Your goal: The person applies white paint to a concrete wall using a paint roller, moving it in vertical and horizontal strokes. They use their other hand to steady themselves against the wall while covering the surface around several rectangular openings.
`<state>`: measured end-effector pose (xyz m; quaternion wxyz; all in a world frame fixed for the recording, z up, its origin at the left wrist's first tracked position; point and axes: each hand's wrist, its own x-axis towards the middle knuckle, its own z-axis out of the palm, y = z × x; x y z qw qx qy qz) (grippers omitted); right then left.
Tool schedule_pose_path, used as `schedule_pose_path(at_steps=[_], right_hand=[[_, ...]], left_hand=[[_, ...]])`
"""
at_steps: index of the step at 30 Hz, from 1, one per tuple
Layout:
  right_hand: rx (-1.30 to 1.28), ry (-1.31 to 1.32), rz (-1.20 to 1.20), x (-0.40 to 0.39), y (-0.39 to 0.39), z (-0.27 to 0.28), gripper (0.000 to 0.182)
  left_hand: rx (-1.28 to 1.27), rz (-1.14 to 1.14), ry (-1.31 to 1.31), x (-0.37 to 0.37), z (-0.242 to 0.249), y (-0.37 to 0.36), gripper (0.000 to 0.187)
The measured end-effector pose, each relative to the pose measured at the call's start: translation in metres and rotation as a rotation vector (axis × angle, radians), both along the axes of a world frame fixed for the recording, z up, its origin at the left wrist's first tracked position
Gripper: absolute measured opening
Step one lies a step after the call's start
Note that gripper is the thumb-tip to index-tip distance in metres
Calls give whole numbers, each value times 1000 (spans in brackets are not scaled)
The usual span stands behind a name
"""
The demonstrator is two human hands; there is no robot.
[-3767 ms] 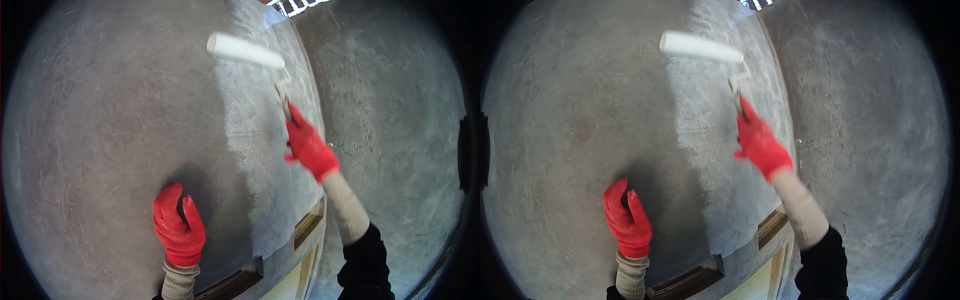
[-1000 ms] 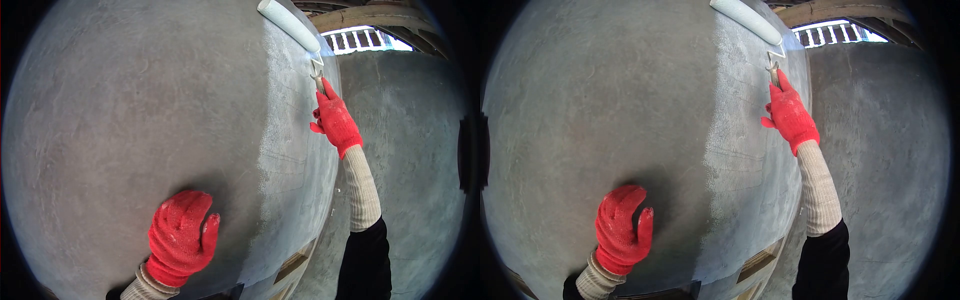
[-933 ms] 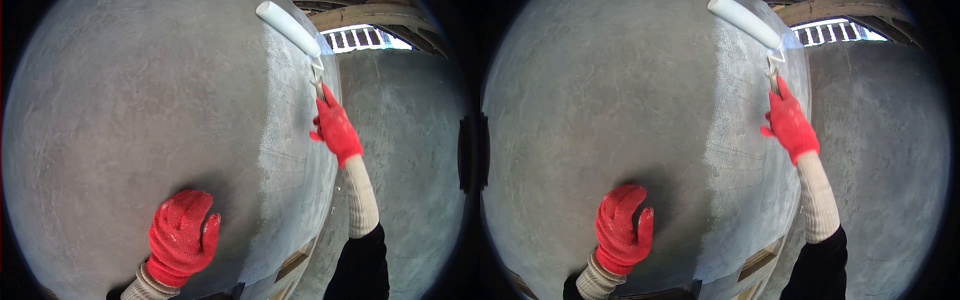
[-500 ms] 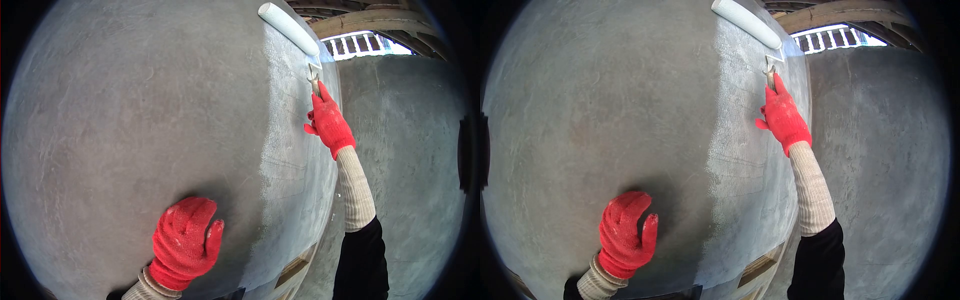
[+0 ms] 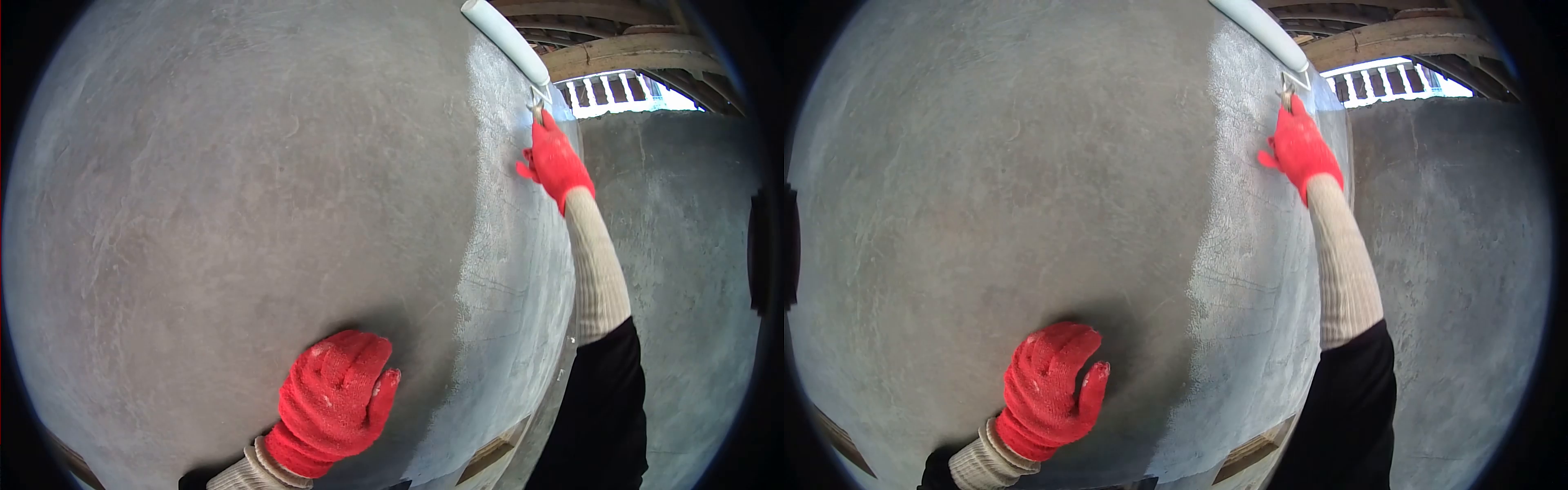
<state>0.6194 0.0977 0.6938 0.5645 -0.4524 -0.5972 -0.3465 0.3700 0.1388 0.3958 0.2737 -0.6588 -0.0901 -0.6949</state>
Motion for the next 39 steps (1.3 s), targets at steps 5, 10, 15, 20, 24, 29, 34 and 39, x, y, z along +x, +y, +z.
schedule_pose_path(at_steps=[5,10,15,20,24,29,34,39], right_hand=[[102,-149,-123,25,10,-26,43],[128,-214,-265,55,24,-21,44],[27,-167,-299,-4,-3,29,28],[-40,207,18,-21,-21,4,36],[-43,184,77,-24,-13,30,44],[-50,89,17,-11,-14,40,49],[-4,-32,-43,6,2,20,39],[25,-228,-301,18,14,75,35]], left_hand=[[6,-27,9,-1,0,2,35],[-7,-40,24,0,2,1,36],[-16,-24,40,-1,2,1,37],[-9,-63,38,-3,2,2,37],[-14,-58,51,-2,2,4,37],[-20,-54,74,-3,3,3,37],[-22,-44,51,-2,3,2,37],[-52,-9,96,-3,4,-5,37]])
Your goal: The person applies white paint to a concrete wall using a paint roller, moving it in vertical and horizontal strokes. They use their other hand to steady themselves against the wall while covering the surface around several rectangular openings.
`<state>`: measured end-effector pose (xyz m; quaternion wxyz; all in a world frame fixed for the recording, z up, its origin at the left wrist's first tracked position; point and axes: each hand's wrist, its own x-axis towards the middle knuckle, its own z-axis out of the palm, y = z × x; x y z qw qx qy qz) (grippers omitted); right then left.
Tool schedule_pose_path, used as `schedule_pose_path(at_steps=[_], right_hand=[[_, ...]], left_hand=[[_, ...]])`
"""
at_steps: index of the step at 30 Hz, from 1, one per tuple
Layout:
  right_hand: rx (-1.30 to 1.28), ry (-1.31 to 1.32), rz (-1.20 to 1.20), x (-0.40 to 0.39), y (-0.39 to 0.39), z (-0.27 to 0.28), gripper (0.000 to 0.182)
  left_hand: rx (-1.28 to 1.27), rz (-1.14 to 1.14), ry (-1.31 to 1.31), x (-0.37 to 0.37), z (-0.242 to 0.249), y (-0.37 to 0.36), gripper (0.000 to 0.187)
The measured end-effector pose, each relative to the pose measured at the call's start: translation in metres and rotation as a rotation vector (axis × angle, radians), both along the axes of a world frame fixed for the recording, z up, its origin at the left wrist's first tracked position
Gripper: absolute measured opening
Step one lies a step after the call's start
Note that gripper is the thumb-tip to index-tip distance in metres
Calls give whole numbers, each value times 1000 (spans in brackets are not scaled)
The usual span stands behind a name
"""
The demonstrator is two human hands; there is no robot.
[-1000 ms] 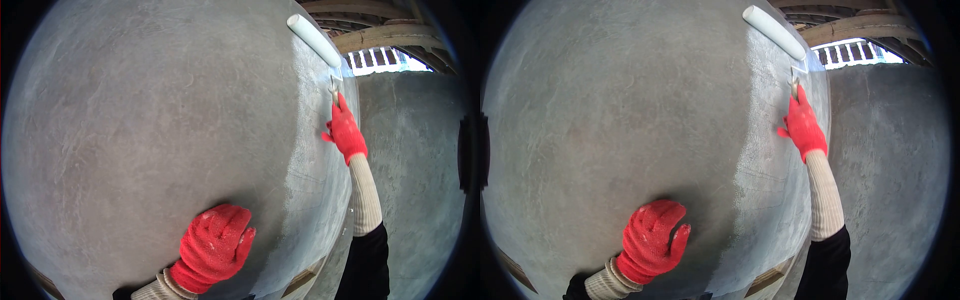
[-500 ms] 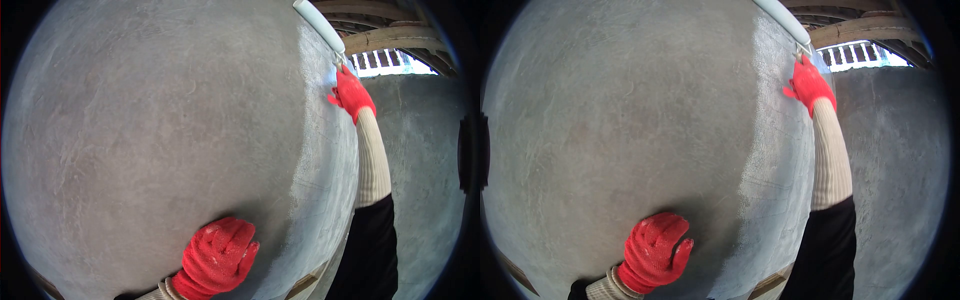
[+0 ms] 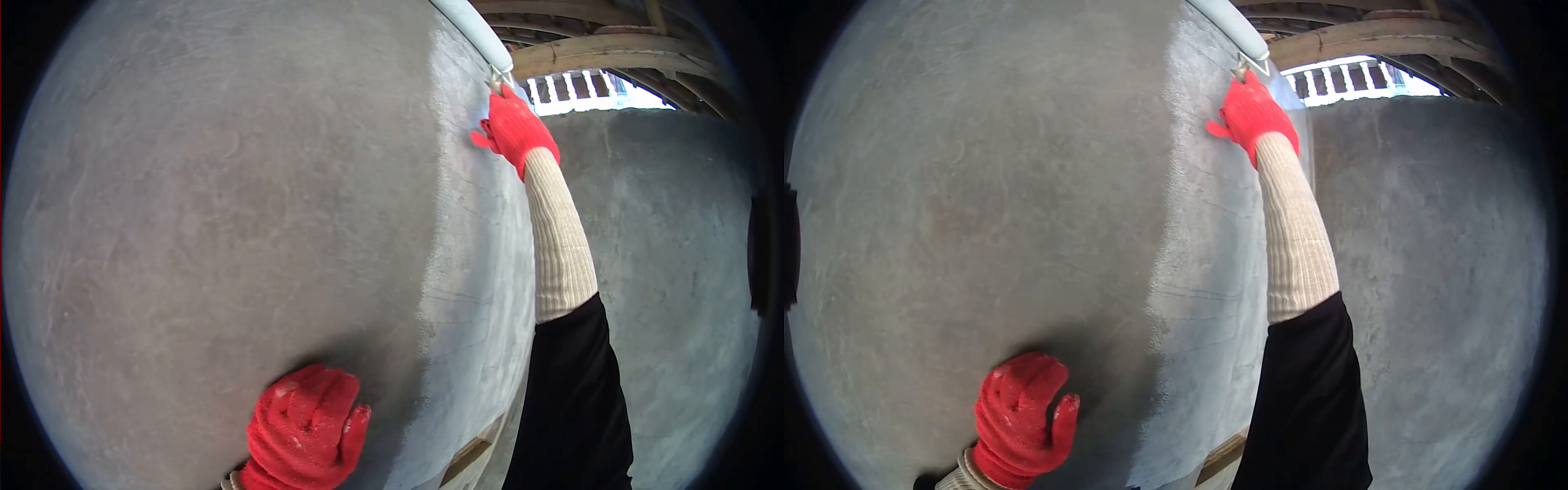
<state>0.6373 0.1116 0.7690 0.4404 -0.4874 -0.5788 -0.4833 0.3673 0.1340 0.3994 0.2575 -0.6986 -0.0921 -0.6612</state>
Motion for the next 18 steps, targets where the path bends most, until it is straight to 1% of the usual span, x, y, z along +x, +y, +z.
schedule_pose_path(at_steps=[1,3,4,5,6,7,10,11,12,14,15,16,18], right_hand=[[-1,9,-19,4,1,-3,35],[16,-119,-75,7,1,-5,31],[24,-117,-102,12,5,-5,31],[103,-190,-104,24,15,-5,31],[179,-264,-99,15,16,-12,31],[83,-104,-97,12,7,-22,34],[143,-154,-151,6,-8,-54,35],[298,-462,-339,23,-3,-58,35],[302,-466,-341,14,-6,-61,35],[81,76,102,-2,-6,-62,35],[131,-215,-229,2,-6,-51,36],[133,-216,-230,-1,-7,-39,36],[-57,342,364,-28,-13,-25,35]], left_hand=[[-3,17,-6,0,-1,0,37],[5,2,-9,0,-2,1,36],[7,-1,7,-1,-4,2,37],[8,2,21,-1,-4,3,37],[14,-11,21,-1,-3,2,37],[5,-7,20,-1,-3,2,37],[-3,-9,17,-2,-3,2,39],[0,-8,11,-2,-3,2,40],[4,-10,6,-4,-2,1,40],[-2,-56,5,-7,-1,-3,28],[-1,-56,5,-8,0,-3,28],[1,-56,16,-8,0,-3,29],[8,-55,19,-9,2,-3,30]])
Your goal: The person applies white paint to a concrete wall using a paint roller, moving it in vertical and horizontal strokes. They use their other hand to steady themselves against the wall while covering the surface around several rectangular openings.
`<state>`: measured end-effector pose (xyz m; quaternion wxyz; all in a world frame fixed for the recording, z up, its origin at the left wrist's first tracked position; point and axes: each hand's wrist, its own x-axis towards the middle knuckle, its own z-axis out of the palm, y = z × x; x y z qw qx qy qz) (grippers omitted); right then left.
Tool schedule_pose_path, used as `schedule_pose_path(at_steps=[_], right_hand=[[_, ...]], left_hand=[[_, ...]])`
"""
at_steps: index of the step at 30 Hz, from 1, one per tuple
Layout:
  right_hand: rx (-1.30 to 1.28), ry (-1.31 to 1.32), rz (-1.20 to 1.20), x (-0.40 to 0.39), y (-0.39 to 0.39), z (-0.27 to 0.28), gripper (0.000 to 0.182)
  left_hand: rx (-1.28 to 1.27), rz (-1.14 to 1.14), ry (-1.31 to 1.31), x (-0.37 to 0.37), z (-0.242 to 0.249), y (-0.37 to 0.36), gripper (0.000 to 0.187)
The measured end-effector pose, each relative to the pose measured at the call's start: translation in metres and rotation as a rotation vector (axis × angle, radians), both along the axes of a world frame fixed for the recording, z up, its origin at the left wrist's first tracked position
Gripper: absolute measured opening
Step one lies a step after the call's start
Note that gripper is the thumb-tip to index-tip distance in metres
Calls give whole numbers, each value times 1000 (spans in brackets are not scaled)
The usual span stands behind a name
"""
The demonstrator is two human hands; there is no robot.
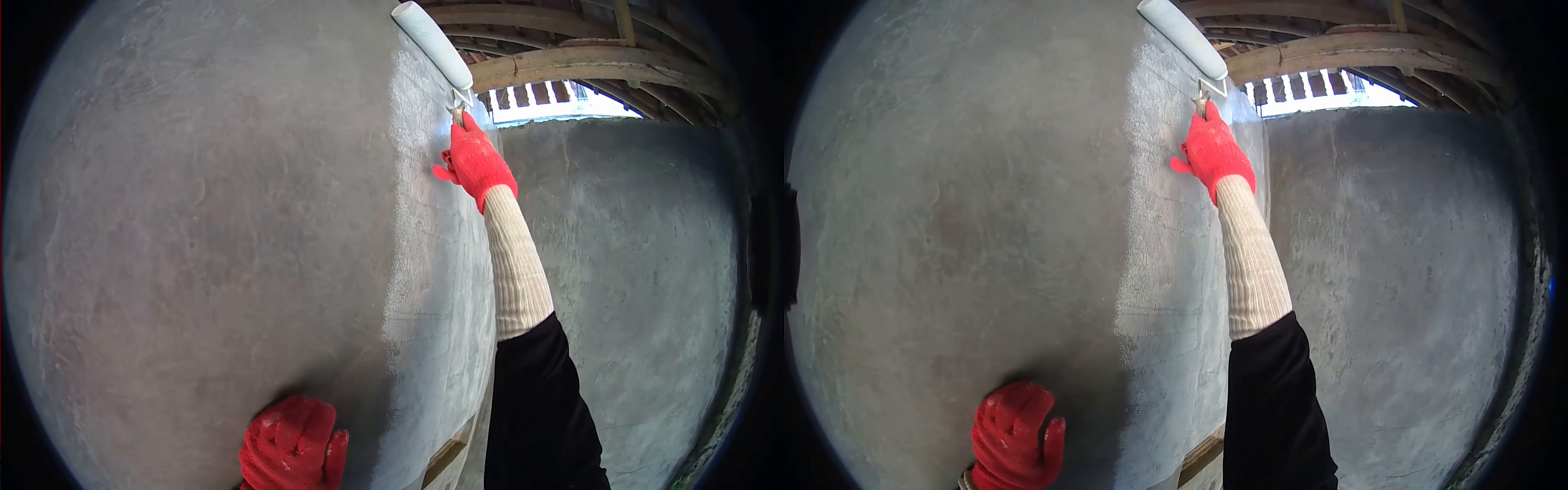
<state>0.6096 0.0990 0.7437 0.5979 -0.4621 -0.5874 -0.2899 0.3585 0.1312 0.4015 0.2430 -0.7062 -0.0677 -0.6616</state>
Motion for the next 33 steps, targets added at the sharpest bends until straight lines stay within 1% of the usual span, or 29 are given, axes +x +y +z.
schedule_pose_path(at_steps=[1,2,4,5,6,8,9,11,12,13,14,15,16,17,18,20,22,23,26,27,28,30,31,32,33], right_hand=[[12,54,0,-5,0,2,35],[12,54,1,-2,0,0,35],[69,-316,-253,25,0,-12,36],[248,-621,-572,49,7,-20,39],[227,-640,-623,40,1,-45,41],[-115,218,7,-16,-20,-81,44],[-111,217,8,-18,-20,-85,44],[-118,365,148,-16,-19,-88,48],[-118,368,145,-5,-16,-83,48],[-37,-54,-207,15,-10,-71,49],[45,-481,-555,18,-11,-61,51],[42,-498,-468,19,-10,-52,50],[43,-494,-471,22,-11,-48,50],[-27,-203,-206,-4,-22,-53,50],[-93,91,58,-19,-30,-58,50],[-96,118,44,-17,-34,-76,51],[-161,214,53,-15,-35,-95,52],[-138,293,137,-18,-34,-102,52],[-129,297,162,-18,-37,-91,50],[-114,-153,-135,-1,-30,-80,47],[-104,-108,-66,14,-23,-69,43],[-121,60,103,-7,-32,-68,47],[-126,-53,-13,-1,-29,-68,52],[-123,-37,-23,-7,-32,-73,52],[-143,107,96,-18,-37,-79,54]], left_hand=[[-13,4,6,0,0,-1,30],[-27,9,15,-1,-1,-2,30],[-29,-7,13,0,-3,1,30],[-28,-17,9,-1,-3,2,30],[-29,-16,2,-1,-4,2,30],[-7,-15,-2,-2,-2,0,30],[-3,-14,-3,-4,-2,-1,30],[-29,8,15,-5,0,-5,30],[-29,5,18,-5,-1,-4,30],[-20,12,17,-4,-3,-2,30],[-11,19,16,-2,-4,-1,31],[-8,16,17,1,-3,2,31],[-7,14,3,4,-3,5,36],[-8,13,-7,5,-3,6,42],[-11,8,3,6,-3,6,42],[-21,27,-7,4,-2,5,41],[-25,45,-10,5,-3,5,41],[-17,47,-22,6,-3,4,41],[-1,74,-24,7,-2,4,41],[7,63,-27,6,-2,5,41],[-8,57,-14,5,-2,4,40],[-14,37,13,4,-3,4,40],[-22,41,10,5,-4,5,38],[-33,45,9,5,-4,5,35],[-32,35,25,3,-5,5,35]])
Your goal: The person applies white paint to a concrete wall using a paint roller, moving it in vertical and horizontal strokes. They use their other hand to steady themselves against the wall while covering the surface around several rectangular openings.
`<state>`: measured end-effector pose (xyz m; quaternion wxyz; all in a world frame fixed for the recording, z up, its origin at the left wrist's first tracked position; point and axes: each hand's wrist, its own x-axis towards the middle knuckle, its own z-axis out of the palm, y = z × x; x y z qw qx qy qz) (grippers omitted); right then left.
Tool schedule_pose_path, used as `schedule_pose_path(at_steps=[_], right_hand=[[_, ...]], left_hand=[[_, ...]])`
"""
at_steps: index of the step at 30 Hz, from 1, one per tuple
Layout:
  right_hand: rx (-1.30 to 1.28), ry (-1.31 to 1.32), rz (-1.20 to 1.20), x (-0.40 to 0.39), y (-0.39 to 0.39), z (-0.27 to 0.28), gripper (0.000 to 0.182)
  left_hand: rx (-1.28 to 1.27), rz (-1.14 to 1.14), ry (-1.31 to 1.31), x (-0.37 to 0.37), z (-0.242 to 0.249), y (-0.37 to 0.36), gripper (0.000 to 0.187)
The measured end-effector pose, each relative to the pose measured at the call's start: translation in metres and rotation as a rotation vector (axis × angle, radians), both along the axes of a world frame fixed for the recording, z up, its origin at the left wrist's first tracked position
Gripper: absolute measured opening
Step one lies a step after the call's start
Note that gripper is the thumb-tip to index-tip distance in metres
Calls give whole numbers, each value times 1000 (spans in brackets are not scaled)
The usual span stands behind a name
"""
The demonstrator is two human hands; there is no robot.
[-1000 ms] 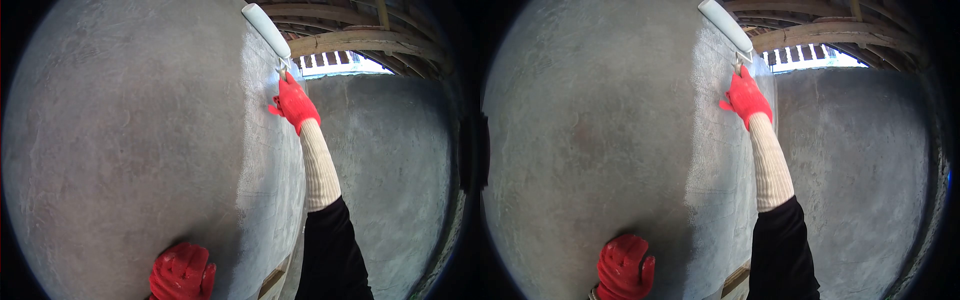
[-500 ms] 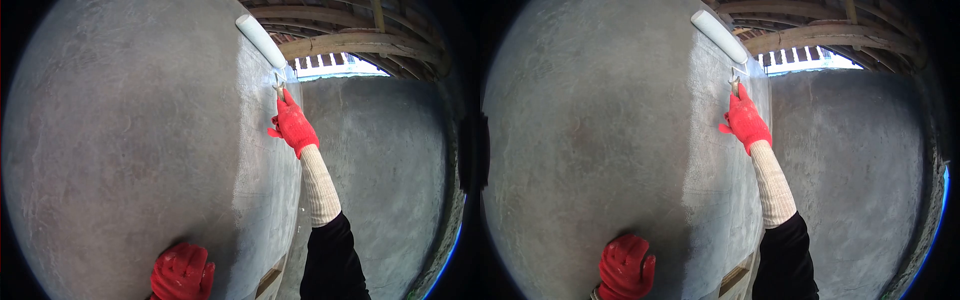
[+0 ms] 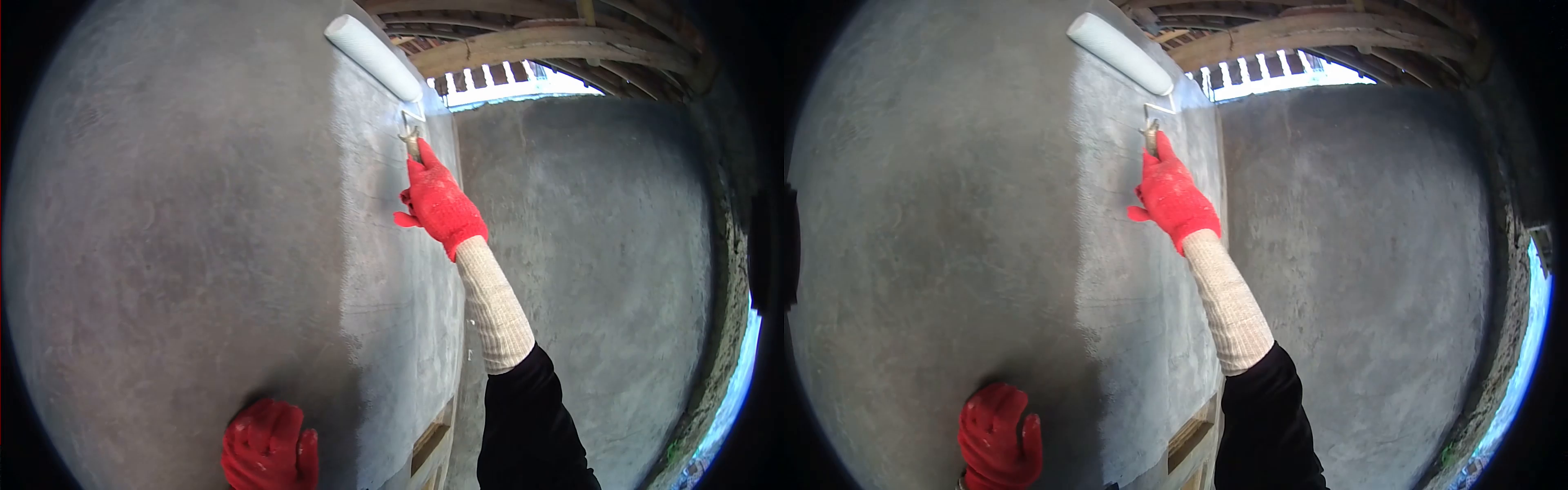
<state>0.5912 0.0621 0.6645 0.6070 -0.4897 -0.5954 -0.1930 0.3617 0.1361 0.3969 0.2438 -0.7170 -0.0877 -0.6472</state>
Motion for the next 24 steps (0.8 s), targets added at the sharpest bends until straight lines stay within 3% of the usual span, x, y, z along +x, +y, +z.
schedule_pose_path(at_steps=[1,2,5,6,10,13,15,19,22,24], right_hand=[[-20,153,112,-2,-4,-6,55],[-23,-151,-74,3,1,-9,55],[-69,77,1,12,-8,-28,53],[-70,-128,-105,23,-6,-31,50],[-54,-293,-213,35,-4,-24,43],[105,-367,-283,38,7,0,34],[354,-855,-906,45,13,17,26],[191,-917,-920,49,1,17,30],[-4,-490,-424,57,-9,-4,43],[61,-634,-545,61,-8,-6,45]], left_hand=[[4,-2,5,-3,0,-1,32],[8,-6,12,-4,0,-1,30],[-13,31,-3,1,2,0,37],[-17,23,10,3,0,1,37],[-9,64,-3,4,-6,12,37],[1,71,52,-5,-6,2,33],[-35,57,112,-8,-2,-4,29],[-79,59,148,-10,0,-6,28],[-90,83,168,-10,3,-8,27],[-96,92,165,-10,2,-9,26]])
